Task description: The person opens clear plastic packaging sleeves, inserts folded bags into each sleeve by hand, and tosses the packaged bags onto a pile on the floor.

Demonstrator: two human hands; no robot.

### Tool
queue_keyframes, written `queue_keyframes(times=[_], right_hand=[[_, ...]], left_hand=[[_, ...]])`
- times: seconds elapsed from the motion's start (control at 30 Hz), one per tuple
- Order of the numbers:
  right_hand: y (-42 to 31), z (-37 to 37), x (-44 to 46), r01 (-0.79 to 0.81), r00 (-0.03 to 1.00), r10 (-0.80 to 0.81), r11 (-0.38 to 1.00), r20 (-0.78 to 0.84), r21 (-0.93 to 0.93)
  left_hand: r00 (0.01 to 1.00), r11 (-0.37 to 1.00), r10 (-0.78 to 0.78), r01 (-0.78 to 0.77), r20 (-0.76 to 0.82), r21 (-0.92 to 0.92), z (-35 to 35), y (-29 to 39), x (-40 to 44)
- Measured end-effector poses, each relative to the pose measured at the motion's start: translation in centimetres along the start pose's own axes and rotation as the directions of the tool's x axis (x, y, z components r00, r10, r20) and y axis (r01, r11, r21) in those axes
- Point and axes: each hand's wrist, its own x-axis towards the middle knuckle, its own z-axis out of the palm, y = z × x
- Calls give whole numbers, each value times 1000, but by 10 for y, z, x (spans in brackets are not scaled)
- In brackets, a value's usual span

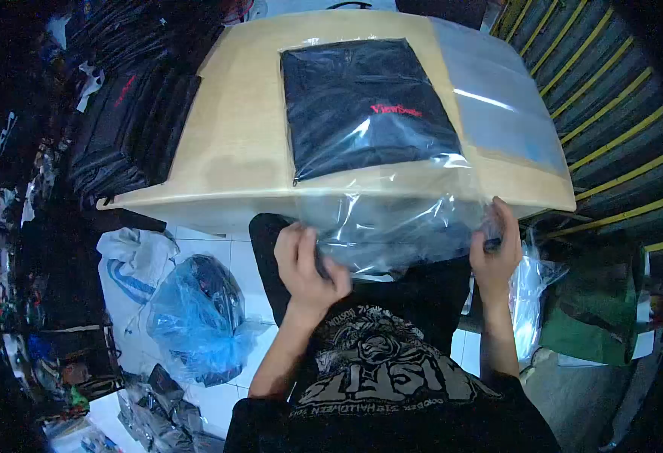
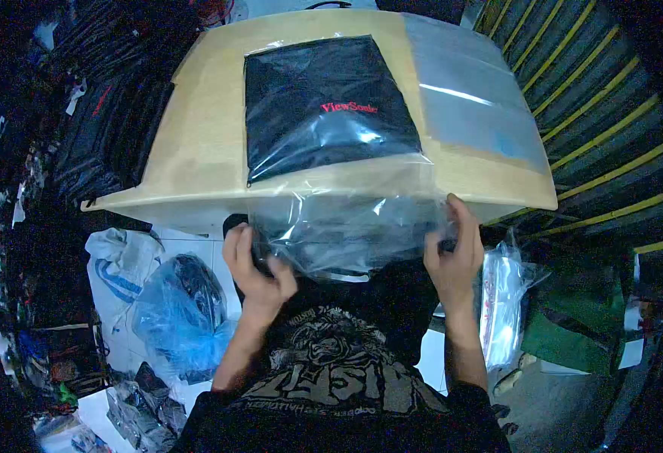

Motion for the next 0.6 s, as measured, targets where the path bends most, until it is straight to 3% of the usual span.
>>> queue_keyframes(times=[0.07,0.2,0.23,0.3,0.43,0.5,0.6], right_hand=[[5,-5,-4,51,999,-52,998,-17,-32],[-3,-15,-11,-220,975,221,974,-15,59],[-3,-15,-13,-250,968,252,966,-19,58],[-10,-14,-15,-307,951,309,950,-25,58],[-11,-11,-15,-337,936,346,933,-60,125],[-14,-15,-10,-259,964,262,963,-38,71],[-13,-18,-11,-194,981,194,981,9,-22]], left_hand=[[999,999,-23,22,24,41,-10,-15,-6],[999,992,33,-29,30,-125,-23,-10,-8],[997,994,-38,44,66,-104,-22,0,-9],[994,999,39,-37,100,-23,-12,0,-20],[976,995,-2,-19,218,96,-10,-9,-29],[972,989,-113,90,206,117,-18,-11,-29],[991,979,-133,129,14,155,-27,-13,-16]])
